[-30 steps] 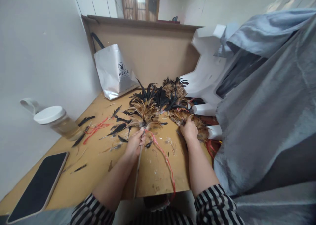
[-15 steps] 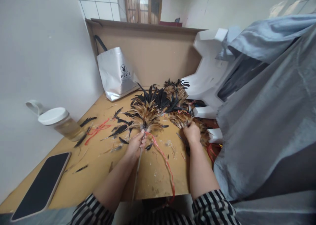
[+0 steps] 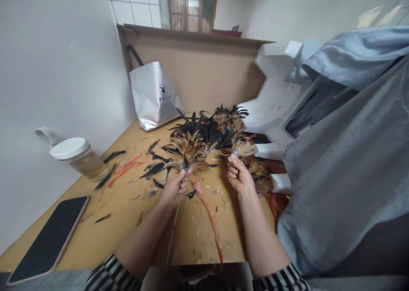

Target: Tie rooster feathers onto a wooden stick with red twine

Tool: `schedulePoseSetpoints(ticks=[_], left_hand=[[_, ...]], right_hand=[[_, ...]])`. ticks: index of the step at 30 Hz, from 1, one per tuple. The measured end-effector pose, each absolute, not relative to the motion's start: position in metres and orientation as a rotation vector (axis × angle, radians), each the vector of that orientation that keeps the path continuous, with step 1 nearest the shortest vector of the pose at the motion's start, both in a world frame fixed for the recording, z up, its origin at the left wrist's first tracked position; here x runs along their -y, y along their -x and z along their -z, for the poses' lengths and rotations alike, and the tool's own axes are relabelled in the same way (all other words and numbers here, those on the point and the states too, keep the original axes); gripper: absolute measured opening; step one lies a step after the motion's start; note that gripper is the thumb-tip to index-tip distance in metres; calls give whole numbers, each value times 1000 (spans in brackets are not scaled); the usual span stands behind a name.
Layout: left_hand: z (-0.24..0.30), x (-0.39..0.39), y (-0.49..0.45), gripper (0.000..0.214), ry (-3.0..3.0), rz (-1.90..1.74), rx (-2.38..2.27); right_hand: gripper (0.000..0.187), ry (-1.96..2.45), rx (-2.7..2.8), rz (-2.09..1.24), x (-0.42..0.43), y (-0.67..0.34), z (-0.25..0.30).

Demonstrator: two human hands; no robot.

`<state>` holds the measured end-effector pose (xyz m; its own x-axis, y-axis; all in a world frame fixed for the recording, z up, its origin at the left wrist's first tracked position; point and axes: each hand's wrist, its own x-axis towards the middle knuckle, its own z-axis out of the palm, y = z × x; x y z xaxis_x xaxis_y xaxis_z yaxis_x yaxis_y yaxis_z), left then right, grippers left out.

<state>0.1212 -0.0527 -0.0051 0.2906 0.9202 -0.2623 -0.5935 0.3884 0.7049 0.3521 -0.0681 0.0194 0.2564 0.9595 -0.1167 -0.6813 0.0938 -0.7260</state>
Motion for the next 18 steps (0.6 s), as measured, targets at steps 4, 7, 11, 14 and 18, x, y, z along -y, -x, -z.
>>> schedulePoseSetpoints(ticks=[4,7,11,14,18], left_hand=[[7,52,-122,35,-573,-1078,-721],[6,52,-123,38,-615,-1097,-744],[6,54,-126,40,-671,-1092,-804],[9,56,-129,41,-728,-1056,-816],[11,58,-132,41,-730,-1043,-839]], right_hand=[[21,695,593,-1527,75,-320,-21],[14,725,744,-1649,81,-297,-19],[16,800,861,-1618,84,-275,-15],[19,889,893,-1565,85,-264,-10],[21,1000,923,-1471,83,-253,1]])
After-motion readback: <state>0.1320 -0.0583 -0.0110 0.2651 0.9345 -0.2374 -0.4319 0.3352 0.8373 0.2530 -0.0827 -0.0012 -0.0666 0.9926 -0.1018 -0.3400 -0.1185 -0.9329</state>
